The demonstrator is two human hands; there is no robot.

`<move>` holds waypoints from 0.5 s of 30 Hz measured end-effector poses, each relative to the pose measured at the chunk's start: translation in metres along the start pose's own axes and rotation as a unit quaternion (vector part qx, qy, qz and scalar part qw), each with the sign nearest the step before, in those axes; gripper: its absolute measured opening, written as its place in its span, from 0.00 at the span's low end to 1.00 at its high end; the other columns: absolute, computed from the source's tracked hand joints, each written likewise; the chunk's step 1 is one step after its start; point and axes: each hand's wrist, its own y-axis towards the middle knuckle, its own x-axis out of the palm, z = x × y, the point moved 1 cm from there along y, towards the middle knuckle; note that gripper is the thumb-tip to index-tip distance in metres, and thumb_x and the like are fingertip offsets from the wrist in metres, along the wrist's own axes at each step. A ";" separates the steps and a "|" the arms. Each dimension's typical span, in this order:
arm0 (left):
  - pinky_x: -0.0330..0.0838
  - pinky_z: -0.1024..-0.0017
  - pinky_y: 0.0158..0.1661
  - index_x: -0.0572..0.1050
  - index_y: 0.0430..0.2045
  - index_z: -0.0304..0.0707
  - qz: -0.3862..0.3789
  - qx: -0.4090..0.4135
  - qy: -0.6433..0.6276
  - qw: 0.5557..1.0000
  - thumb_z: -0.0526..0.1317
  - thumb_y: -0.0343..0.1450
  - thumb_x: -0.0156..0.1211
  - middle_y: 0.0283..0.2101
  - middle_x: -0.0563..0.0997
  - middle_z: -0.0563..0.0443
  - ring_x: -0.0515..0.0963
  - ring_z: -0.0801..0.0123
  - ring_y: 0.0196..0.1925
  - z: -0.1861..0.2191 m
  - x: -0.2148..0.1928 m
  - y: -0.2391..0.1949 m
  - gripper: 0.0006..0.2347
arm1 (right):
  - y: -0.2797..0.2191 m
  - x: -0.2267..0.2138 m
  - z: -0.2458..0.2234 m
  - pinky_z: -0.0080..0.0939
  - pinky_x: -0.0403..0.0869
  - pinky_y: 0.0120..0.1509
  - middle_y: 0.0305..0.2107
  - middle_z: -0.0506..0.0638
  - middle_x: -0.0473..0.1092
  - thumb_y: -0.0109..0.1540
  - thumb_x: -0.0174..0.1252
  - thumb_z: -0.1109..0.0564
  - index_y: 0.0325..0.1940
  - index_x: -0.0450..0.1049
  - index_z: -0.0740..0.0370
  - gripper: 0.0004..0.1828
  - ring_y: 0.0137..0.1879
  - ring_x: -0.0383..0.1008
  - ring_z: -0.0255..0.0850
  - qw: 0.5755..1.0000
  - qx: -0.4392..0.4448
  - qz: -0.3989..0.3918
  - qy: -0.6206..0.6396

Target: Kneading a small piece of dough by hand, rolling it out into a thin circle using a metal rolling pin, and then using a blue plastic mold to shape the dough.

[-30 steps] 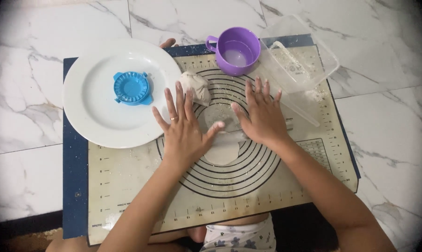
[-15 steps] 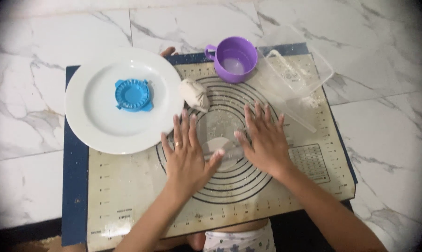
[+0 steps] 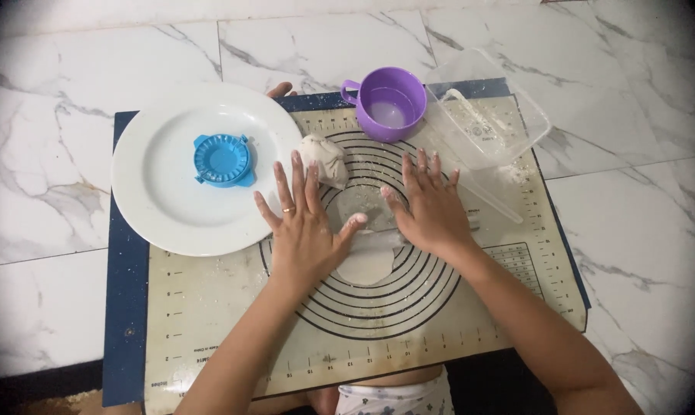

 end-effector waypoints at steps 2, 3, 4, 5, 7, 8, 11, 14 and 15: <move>0.22 0.28 0.63 0.43 0.73 0.30 0.009 0.004 -0.021 1.000 0.70 0.71 0.32 0.77 0.34 0.32 0.25 0.40 0.76 0.001 -0.005 0.003 0.44 | 0.005 -0.001 0.001 0.81 0.32 0.72 0.71 0.78 0.44 0.70 0.34 0.35 0.77 0.47 0.72 0.43 0.78 0.36 0.71 1.000 -0.002 -0.004 -0.001; 0.23 0.27 0.62 0.42 0.72 0.29 0.019 0.007 -0.041 0.999 0.70 0.71 0.35 0.77 0.34 0.31 0.25 0.38 0.76 0.002 -0.007 0.004 0.44 | 0.007 -0.001 0.001 0.82 0.32 0.72 0.71 0.80 0.43 0.70 0.34 0.34 0.77 0.46 0.73 0.44 0.78 0.36 0.73 1.000 -0.004 -0.007 -0.001; 0.23 0.27 0.62 0.42 0.72 0.29 0.018 0.007 -0.041 0.999 0.70 0.71 0.35 0.77 0.34 0.31 0.25 0.38 0.76 0.001 -0.007 0.004 0.44 | 0.007 -0.003 -0.001 0.82 0.32 0.72 0.71 0.80 0.43 0.70 0.34 0.34 0.77 0.46 0.73 0.44 0.78 0.36 0.73 1.000 -0.004 -0.008 -0.001; 0.22 0.28 0.63 0.41 0.73 0.30 0.011 0.005 -0.031 0.999 0.70 0.71 0.35 0.77 0.33 0.32 0.25 0.39 0.76 0.001 -0.006 0.004 0.45 | 0.006 -0.004 -0.003 0.82 0.32 0.72 0.71 0.79 0.42 0.70 0.35 0.35 0.77 0.46 0.74 0.44 0.78 0.35 0.73 1.000 -0.001 -0.019 -0.003; 0.21 0.28 0.63 0.40 0.73 0.31 0.003 0.003 -0.021 1.000 0.71 0.71 0.34 0.77 0.32 0.33 0.24 0.39 0.76 0.000 -0.003 0.001 0.45 | 0.003 -0.007 -0.006 0.81 0.31 0.72 0.72 0.79 0.42 0.70 0.36 0.36 0.77 0.45 0.75 0.44 0.78 0.34 0.73 0.999 0.002 -0.031 -0.006; 0.23 0.29 0.63 0.40 0.73 0.32 -0.001 0.005 0.001 1.000 0.71 0.71 0.33 0.77 0.32 0.35 0.24 0.40 0.76 0.000 -0.001 0.000 0.45 | 0.001 -0.009 -0.008 0.82 0.31 0.72 0.72 0.79 0.41 0.70 0.34 0.36 0.77 0.45 0.75 0.44 0.78 0.33 0.73 0.999 0.002 -0.037 0.000; 0.23 0.29 0.64 0.41 0.73 0.34 -0.016 0.001 0.021 1.000 0.72 0.70 0.30 0.77 0.32 0.37 0.24 0.42 0.77 -0.001 0.003 -0.002 0.44 | -0.003 -0.006 -0.007 0.82 0.30 0.71 0.72 0.78 0.41 0.70 0.33 0.34 0.77 0.45 0.73 0.44 0.78 0.33 0.72 0.999 0.005 -0.040 -0.008; 0.24 0.29 0.64 0.41 0.73 0.34 -0.029 -0.002 0.023 0.999 0.72 0.70 0.28 0.77 0.33 0.38 0.24 0.43 0.77 0.000 0.002 -0.007 0.44 | -0.009 -0.004 -0.008 0.82 0.30 0.72 0.73 0.76 0.41 0.69 0.32 0.34 0.78 0.45 0.72 0.45 0.79 0.33 0.71 0.999 0.009 -0.038 -0.028; 0.25 0.30 0.64 0.42 0.73 0.34 -0.033 0.002 0.029 0.999 0.72 0.70 0.28 0.77 0.34 0.37 0.25 0.43 0.77 0.001 0.001 -0.010 0.45 | -0.012 -0.004 -0.009 0.82 0.30 0.71 0.73 0.76 0.42 0.69 0.31 0.33 0.78 0.46 0.71 0.44 0.79 0.34 0.71 0.999 0.010 -0.037 -0.034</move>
